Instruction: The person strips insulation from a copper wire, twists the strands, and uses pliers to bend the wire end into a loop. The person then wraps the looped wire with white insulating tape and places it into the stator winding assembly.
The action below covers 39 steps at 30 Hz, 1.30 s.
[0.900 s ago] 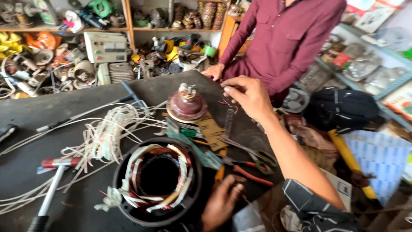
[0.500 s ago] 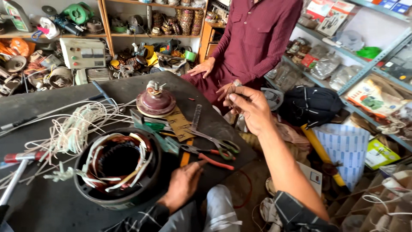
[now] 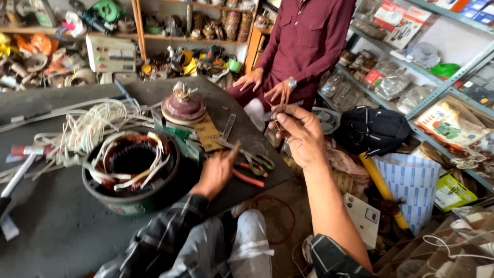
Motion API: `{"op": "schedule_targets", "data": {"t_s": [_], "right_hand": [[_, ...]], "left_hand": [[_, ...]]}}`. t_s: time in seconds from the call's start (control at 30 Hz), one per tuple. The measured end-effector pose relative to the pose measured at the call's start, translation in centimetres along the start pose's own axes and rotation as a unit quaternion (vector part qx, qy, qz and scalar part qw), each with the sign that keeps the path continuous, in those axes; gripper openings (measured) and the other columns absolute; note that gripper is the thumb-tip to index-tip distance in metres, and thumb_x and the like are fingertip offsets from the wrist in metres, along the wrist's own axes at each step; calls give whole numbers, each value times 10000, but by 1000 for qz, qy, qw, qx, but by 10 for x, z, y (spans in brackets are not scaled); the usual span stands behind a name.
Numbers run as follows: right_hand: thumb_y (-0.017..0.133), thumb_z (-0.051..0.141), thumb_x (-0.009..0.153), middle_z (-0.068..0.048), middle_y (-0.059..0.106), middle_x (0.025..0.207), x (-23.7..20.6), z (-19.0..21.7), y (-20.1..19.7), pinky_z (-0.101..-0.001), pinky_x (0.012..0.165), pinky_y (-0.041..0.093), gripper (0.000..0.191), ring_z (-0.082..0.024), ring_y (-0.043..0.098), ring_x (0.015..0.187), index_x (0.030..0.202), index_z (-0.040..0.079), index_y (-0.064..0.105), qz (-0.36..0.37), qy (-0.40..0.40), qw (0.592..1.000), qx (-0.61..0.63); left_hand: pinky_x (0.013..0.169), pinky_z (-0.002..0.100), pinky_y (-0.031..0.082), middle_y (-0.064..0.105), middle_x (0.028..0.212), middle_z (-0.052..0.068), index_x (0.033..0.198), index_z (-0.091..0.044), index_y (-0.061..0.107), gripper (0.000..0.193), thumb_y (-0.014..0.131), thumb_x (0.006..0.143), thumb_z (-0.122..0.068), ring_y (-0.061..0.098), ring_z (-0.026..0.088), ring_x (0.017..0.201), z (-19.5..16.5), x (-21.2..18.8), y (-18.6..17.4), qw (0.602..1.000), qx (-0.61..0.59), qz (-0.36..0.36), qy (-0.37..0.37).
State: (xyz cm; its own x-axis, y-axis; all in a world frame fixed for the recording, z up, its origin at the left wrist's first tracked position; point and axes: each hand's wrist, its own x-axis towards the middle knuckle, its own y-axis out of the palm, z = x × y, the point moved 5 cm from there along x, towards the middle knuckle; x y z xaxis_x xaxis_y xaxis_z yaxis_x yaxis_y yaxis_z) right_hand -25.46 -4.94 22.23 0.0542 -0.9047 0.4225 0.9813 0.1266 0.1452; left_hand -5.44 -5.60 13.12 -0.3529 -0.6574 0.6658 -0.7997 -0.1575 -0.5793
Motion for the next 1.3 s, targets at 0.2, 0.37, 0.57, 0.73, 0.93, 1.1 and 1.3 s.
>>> {"op": "schedule_targets", "data": {"t_s": [0.2, 0.37, 0.57, 0.73, 0.93, 1.1, 1.3], "right_hand": [[682, 49, 995, -44, 742, 962, -19, -20, -12, -241, 671, 551, 166, -121, 704, 818, 1142, -5, 738, -18, -47, 970, -237], [697, 79, 930, -36, 729, 916, -25, -64, -13, -281, 635, 568, 173, -142, 743, 759, 1089, 76, 766, -50, 32, 919, -389], [745, 128, 873, -134, 732, 973, -26, -94, 35, -435, 782, 540, 177, -363, 703, 912, 1045, 103, 779, 63, -108, 804, -582], [699, 139, 917, -146, 736, 1027, -23, -106, 50, -426, 792, 544, 215, -357, 713, 929, 1119, 103, 763, 70, -62, 824, -558], [641, 93, 942, -129, 774, 1048, -27, -101, 39, -367, 826, 577, 216, -291, 769, 949, 1124, 90, 759, 36, -61, 879, -471], [619, 106, 954, -83, 805, 1043, -47, -110, 21, -366, 745, 568, 231, -312, 736, 801, 1142, 90, 752, 17, 57, 900, -431], [688, 18, 894, -170, 725, 1257, -52, -93, 46, -344, 880, 556, 294, -242, 695, 1065, 1174, 41, 775, 112, -182, 834, -508]], "left_hand": [[720, 477, 549, 726, 867, 225, 1276, -42, 679, 389, 675, 902, -150, 704, 399, 810, 1, 13, 1, 990, -61, -79, -98], [670, 364, 576, 781, 818, 134, 1099, -19, 758, 242, 730, 897, -149, 768, 247, 738, -2, 4, -3, 967, -175, -106, -151], [469, 243, 505, 766, 762, 81, 1036, 49, 706, 162, 675, 950, -84, 687, 104, 554, 8, -23, 15, 844, -453, -73, -278], [500, 219, 500, 762, 778, 74, 1056, 36, 711, 151, 665, 976, -83, 655, 68, 578, 12, -48, 8, 840, -461, -86, -274], [511, 212, 493, 770, 803, 67, 1056, 35, 717, 161, 675, 976, -98, 641, 67, 574, 18, -71, -4, 857, -425, -87, -277], [525, 217, 503, 765, 800, 67, 1057, 32, 714, 162, 681, 974, -103, 660, 78, 588, 24, -82, 4, 836, -457, -86, -290], [543, 227, 516, 751, 778, 66, 1058, 33, 716, 159, 686, 980, -103, 661, 82, 603, 31, -89, 12, 828, -475, -87, -283]]}}
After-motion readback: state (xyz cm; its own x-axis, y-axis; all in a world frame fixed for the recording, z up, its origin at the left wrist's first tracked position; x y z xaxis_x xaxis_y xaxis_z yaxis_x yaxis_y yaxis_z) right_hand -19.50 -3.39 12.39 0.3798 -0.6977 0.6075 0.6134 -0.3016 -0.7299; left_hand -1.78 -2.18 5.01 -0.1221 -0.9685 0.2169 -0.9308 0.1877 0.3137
